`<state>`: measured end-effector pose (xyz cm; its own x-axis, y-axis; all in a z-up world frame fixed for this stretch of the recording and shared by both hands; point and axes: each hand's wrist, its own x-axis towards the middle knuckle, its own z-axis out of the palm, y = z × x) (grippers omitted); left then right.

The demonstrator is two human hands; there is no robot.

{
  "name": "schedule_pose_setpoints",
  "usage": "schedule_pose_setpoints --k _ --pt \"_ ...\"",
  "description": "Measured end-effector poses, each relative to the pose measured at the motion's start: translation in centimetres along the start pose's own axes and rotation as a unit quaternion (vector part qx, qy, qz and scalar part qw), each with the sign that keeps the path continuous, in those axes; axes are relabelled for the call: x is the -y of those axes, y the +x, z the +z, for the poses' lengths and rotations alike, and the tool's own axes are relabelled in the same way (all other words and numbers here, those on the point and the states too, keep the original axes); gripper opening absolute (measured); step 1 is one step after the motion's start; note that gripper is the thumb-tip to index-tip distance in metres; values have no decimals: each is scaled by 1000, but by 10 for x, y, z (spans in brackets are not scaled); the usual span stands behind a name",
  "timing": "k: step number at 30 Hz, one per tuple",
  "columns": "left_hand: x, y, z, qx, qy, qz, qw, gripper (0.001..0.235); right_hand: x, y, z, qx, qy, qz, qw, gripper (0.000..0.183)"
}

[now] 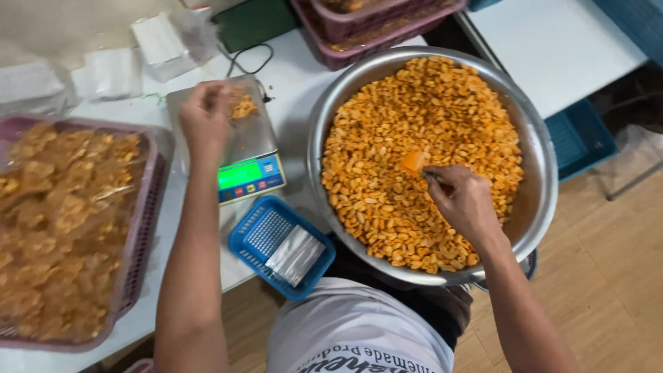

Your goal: The person scoops orange snack pieces from a large metal bowl into small plastic bags using a small orange scoop. Each filled bag is placed on a digital scale to check weight, then set aside in a pink basket. The process repeats continuously throughout the clip.

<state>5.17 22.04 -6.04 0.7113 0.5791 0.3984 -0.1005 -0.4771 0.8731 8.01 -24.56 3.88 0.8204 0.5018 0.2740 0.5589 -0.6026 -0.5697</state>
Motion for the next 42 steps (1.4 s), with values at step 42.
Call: schedule_pose_setpoints --k 42 --pt "-111 -220 151 388 -429 -547 605 38 -7 -27 1 57 10 91 994 26"
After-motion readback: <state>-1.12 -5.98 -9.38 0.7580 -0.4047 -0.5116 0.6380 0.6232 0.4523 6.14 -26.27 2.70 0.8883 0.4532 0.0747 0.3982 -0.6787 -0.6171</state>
